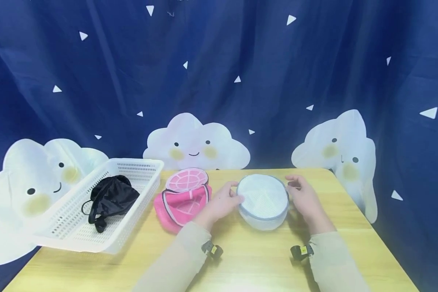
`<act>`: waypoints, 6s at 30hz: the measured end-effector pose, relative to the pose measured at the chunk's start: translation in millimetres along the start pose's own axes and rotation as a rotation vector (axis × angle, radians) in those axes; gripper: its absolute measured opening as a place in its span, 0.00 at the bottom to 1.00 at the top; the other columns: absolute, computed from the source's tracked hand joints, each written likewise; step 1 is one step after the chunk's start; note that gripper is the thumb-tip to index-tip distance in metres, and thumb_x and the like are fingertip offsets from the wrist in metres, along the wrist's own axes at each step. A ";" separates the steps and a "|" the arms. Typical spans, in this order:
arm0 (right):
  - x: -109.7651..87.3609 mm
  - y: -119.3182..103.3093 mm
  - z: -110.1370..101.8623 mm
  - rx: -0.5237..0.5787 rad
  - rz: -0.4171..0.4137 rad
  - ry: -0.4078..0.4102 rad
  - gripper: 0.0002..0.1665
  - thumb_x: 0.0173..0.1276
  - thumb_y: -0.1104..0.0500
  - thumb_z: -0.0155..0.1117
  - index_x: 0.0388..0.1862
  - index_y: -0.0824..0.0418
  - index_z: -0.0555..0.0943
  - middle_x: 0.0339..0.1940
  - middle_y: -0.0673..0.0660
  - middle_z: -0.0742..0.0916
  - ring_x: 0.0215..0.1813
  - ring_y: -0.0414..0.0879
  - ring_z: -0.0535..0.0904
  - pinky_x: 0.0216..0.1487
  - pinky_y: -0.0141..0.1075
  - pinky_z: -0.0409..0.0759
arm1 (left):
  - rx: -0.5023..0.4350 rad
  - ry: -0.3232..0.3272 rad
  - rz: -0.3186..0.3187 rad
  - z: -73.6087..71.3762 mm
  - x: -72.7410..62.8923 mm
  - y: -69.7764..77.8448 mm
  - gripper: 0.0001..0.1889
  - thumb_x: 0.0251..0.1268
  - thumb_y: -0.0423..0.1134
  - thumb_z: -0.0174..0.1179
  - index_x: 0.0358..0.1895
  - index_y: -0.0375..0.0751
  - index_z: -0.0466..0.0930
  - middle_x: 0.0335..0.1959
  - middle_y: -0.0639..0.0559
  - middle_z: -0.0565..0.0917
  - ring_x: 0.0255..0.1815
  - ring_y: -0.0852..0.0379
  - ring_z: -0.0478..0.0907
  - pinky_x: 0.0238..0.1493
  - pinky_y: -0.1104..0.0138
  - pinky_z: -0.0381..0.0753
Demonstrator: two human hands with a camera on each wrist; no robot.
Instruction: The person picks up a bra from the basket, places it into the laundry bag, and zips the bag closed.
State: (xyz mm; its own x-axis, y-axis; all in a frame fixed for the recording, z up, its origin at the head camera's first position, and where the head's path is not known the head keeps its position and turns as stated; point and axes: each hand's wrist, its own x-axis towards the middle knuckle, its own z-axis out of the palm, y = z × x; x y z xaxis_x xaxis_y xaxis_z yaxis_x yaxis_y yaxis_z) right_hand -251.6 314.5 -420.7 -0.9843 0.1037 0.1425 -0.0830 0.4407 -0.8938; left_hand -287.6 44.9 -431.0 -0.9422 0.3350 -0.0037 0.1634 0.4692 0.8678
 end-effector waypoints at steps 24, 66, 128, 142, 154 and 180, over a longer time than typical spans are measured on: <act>-13.3 -105.4 112.4 -0.192 -0.317 -0.198 0.16 0.76 0.58 0.58 0.59 0.59 0.78 0.48 0.57 0.84 0.44 0.48 0.80 0.47 0.45 0.78 | 0.739 -0.074 0.066 -161.8 -76.9 47.9 0.33 0.69 0.57 0.58 0.73 0.48 0.69 0.65 0.48 0.78 0.66 0.48 0.74 0.64 0.48 0.72; 24.4 -71.2 210.7 -0.104 -0.106 -0.231 0.05 0.71 0.59 0.62 0.43 0.57 0.78 0.25 0.52 0.79 0.27 0.45 0.73 0.30 0.38 0.71 | 0.963 -0.173 -0.349 -324.3 -59.0 -153.0 0.66 0.37 0.71 0.75 0.74 0.30 0.55 0.61 0.13 0.65 0.58 0.17 0.70 0.54 0.31 0.71; 15.9 -71.5 212.1 0.050 -0.090 -0.253 0.09 0.73 0.58 0.60 0.34 0.60 0.74 0.30 0.53 0.80 0.29 0.46 0.74 0.29 0.37 0.73 | 0.786 0.322 0.343 -247.4 -79.9 16.4 0.19 0.61 0.40 0.70 0.54 0.38 0.81 0.57 0.47 0.80 0.51 0.44 0.82 0.53 0.49 0.80; 16.9 -67.3 214.5 0.095 -0.091 -0.264 0.09 0.73 0.58 0.60 0.34 0.61 0.74 0.28 0.54 0.79 0.26 0.46 0.74 0.24 0.35 0.73 | 0.562 0.343 0.448 -172.8 -59.0 6.5 0.23 0.56 0.29 0.64 0.58 0.36 0.80 0.61 0.46 0.79 0.60 0.46 0.77 0.63 0.53 0.75; 18.6 -66.6 215.3 0.188 -0.048 -0.259 0.02 0.69 0.66 0.57 0.37 0.65 0.74 0.29 0.56 0.79 0.20 0.45 0.71 0.22 0.35 0.72 | 0.406 0.303 0.424 -135.9 -45.7 -48.9 0.20 0.53 0.29 0.63 0.53 0.37 0.81 0.60 0.48 0.79 0.64 0.49 0.72 0.67 0.54 0.69; 19.5 -79.7 209.8 0.392 -0.023 -0.168 0.05 0.76 0.64 0.53 0.41 0.67 0.75 0.33 0.54 0.77 0.39 0.44 0.73 0.40 0.35 0.73 | 0.656 -0.093 0.349 -142.6 -49.5 -78.4 0.16 0.57 0.37 0.63 0.51 0.46 0.82 0.44 0.55 0.85 0.48 0.56 0.80 0.56 0.56 0.77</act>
State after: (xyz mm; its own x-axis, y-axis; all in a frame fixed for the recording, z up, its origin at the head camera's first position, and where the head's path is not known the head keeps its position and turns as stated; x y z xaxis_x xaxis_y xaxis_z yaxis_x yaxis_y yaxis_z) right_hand -296.9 94.3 -435.9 -0.9905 -0.0635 0.1219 -0.1260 0.0651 -0.9899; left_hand -295.4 -125.0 -428.1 -0.7801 0.6073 0.1502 0.6162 0.7044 0.3522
